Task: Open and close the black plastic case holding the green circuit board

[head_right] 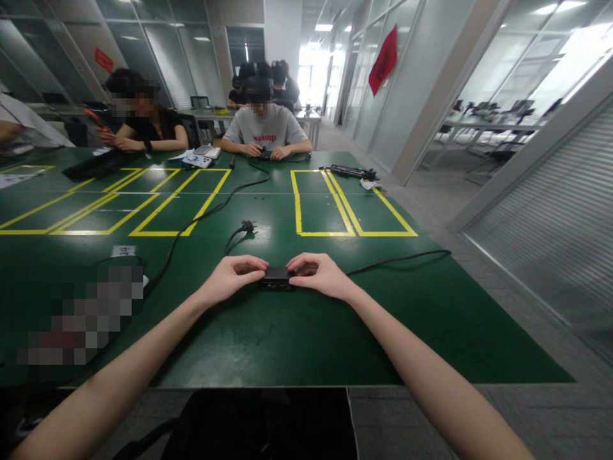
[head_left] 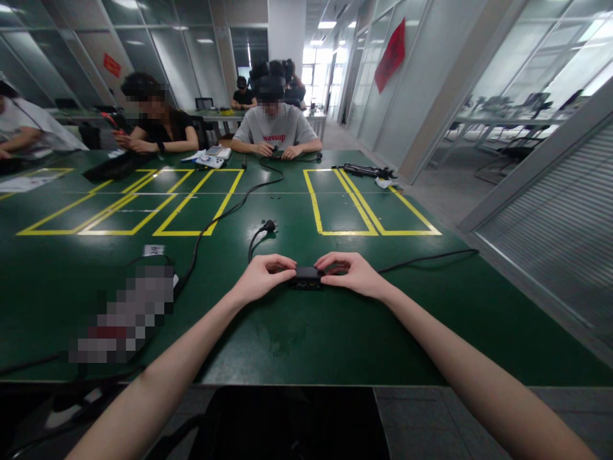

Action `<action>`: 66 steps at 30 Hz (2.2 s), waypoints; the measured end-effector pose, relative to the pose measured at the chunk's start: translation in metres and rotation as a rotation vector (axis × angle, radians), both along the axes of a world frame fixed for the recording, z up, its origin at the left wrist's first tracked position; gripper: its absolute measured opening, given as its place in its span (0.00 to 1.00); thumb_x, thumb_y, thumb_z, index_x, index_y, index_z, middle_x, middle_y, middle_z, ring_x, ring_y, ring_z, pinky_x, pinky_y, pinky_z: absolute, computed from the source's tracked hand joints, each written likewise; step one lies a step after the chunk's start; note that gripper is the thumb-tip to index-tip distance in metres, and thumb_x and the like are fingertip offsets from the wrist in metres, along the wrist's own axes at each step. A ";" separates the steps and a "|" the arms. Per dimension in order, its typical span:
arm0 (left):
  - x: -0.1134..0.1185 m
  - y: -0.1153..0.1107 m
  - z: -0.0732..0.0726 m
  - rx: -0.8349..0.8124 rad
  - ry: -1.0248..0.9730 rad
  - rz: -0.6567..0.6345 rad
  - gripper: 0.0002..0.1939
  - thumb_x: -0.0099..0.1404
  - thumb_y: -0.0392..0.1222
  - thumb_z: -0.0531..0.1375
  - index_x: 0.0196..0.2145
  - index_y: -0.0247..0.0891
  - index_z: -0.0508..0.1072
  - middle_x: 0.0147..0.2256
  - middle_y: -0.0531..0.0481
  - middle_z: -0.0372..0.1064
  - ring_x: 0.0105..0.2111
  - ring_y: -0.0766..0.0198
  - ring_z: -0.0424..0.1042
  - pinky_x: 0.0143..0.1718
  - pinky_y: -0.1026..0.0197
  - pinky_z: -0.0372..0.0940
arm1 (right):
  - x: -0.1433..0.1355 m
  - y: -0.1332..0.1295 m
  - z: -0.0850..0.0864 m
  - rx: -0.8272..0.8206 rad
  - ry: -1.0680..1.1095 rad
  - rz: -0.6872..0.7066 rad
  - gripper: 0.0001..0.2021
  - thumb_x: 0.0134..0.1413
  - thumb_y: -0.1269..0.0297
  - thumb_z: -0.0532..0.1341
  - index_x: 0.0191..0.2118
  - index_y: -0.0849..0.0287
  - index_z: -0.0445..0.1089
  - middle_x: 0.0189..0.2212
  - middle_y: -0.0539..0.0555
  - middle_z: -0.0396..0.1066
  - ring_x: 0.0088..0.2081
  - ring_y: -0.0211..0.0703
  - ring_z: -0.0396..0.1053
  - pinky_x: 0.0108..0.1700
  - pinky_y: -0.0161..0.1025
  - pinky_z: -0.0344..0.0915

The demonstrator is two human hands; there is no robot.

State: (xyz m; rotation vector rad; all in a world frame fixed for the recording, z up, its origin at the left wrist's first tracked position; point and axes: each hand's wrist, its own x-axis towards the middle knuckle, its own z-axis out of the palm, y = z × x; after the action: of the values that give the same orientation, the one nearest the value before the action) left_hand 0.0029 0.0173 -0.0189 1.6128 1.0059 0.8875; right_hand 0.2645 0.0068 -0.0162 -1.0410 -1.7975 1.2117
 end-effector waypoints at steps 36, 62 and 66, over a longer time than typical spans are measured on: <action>0.020 -0.021 0.009 0.589 0.883 -0.091 0.19 0.75 0.57 0.56 0.39 0.39 0.75 0.34 0.49 0.76 0.33 0.58 0.75 0.34 0.60 0.66 | -0.004 -0.009 0.002 0.602 -0.343 0.146 0.15 0.57 0.61 0.69 0.49 0.56 0.75 0.46 0.58 0.74 0.48 0.50 0.72 0.51 0.48 0.71; 0.021 -0.025 0.002 1.023 0.896 -0.155 0.22 0.71 0.47 0.61 0.57 0.31 0.70 0.43 0.40 0.78 0.41 0.51 0.74 0.43 0.50 0.64 | -0.007 -0.010 0.007 0.544 -0.516 -0.044 0.23 0.71 0.46 0.52 0.40 0.59 0.76 0.33 0.56 0.77 0.33 0.45 0.74 0.36 0.39 0.67; 0.020 -0.024 0.005 0.950 0.829 -0.124 0.20 0.72 0.52 0.59 0.53 0.33 0.74 0.37 0.42 0.77 0.38 0.53 0.74 0.41 0.51 0.65 | -0.002 -0.012 0.009 0.865 -0.470 0.104 0.17 0.65 0.53 0.63 0.52 0.58 0.74 0.44 0.60 0.77 0.44 0.49 0.75 0.46 0.44 0.72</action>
State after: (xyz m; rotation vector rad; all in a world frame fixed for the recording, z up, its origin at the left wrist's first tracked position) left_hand 0.0228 -0.0065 -0.0142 2.9690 1.0485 0.6199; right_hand 0.2622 -0.0051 -0.0069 -0.7343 -2.4116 0.1356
